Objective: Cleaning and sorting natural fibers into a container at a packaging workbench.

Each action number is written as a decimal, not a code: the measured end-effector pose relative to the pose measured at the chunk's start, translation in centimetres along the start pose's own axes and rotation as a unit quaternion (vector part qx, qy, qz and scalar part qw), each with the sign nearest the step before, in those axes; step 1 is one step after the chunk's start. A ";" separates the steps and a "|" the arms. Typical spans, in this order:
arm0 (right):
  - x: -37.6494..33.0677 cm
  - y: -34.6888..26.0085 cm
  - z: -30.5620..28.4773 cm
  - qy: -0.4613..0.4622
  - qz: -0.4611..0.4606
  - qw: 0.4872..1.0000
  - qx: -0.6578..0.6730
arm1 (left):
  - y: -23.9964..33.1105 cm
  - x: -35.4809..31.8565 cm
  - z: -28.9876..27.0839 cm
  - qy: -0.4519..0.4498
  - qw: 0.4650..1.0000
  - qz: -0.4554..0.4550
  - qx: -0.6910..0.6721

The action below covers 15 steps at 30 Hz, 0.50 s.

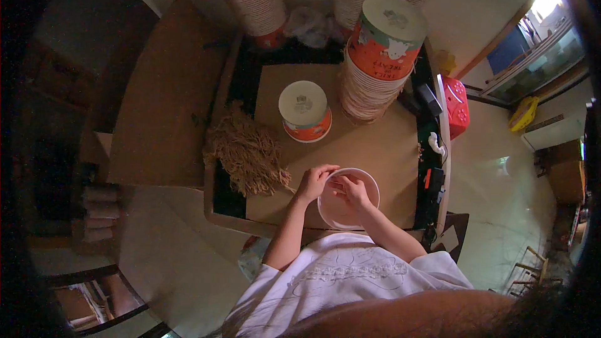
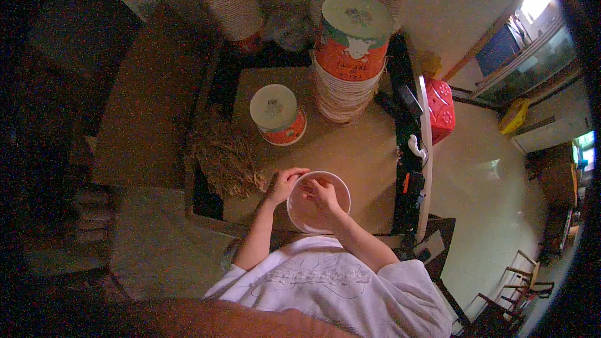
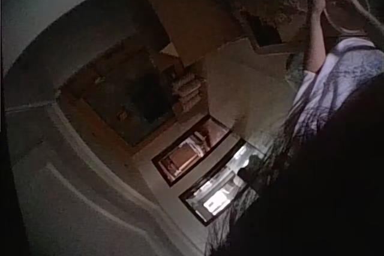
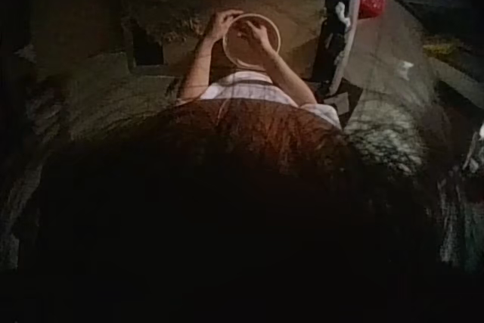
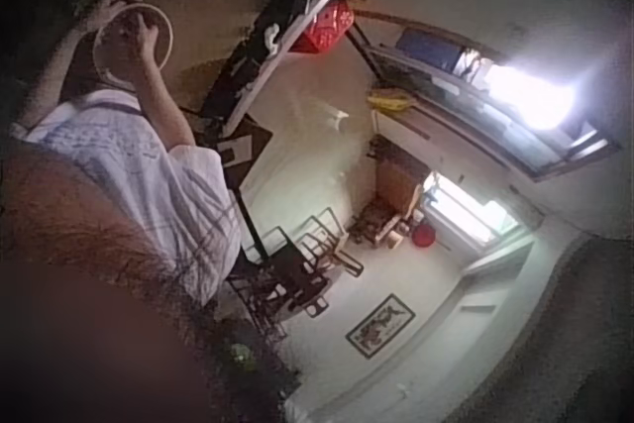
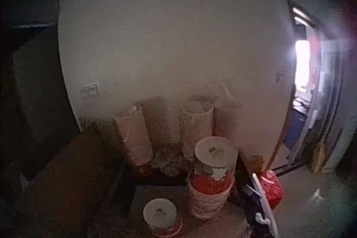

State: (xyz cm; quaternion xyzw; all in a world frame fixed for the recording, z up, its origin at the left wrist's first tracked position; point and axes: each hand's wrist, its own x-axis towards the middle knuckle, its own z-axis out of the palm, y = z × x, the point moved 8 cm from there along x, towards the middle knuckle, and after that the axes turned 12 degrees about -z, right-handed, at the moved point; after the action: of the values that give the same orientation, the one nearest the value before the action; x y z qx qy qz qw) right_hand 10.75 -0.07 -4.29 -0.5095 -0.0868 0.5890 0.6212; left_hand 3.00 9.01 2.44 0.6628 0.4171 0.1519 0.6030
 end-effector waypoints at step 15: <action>-0.2 0.3 -0.3 -0.008 -0.003 0.999 -0.031 | 0.5 -0.6 0.2 0.006 0.999 0.013 0.031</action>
State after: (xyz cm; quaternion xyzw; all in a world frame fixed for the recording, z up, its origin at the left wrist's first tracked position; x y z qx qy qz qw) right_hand 10.73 -0.50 -4.54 -0.5236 -0.1120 0.5879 0.6063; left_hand 2.99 8.48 3.06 0.6856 0.4169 0.1507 0.5775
